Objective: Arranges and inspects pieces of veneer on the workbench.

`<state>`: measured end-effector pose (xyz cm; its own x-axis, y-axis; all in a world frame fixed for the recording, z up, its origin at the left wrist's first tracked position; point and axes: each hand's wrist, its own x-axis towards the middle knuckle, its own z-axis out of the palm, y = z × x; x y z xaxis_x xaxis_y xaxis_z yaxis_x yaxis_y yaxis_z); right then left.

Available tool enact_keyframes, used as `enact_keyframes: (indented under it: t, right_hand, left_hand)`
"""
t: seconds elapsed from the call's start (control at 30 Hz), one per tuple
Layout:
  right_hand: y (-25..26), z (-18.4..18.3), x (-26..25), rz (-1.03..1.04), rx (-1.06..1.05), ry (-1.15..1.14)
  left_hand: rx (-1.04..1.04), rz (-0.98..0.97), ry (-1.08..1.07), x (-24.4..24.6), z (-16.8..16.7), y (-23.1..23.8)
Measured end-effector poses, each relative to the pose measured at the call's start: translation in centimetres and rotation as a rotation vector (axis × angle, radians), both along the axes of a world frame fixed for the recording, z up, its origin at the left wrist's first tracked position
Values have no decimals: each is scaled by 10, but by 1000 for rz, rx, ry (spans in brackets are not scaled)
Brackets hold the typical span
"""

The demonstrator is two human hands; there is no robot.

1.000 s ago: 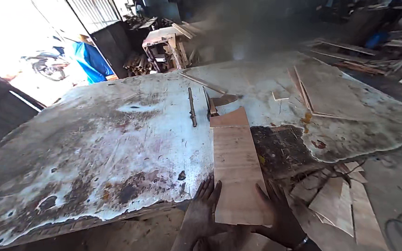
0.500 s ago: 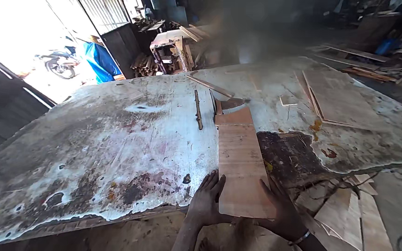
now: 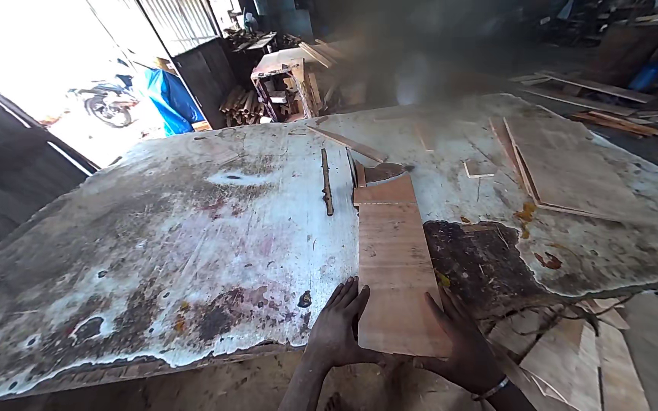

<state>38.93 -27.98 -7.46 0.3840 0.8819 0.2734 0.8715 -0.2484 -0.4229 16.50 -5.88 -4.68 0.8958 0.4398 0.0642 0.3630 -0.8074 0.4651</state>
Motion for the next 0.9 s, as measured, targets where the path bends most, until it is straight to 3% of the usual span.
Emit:
enact_keyframes:
  t: [0.33, 0.63, 0.9]
  right_hand:
    - [-1, 1, 1, 7, 15, 36]
    - [31, 4, 9, 37, 11, -50]
    - [57, 16, 16, 3, -161, -32]
  left_hand:
    - [28, -39, -27, -4, -5, 1]
    - [-15, -25, -3, 7, -1, 27]
    - [-61, 26, 115, 20, 14, 43]
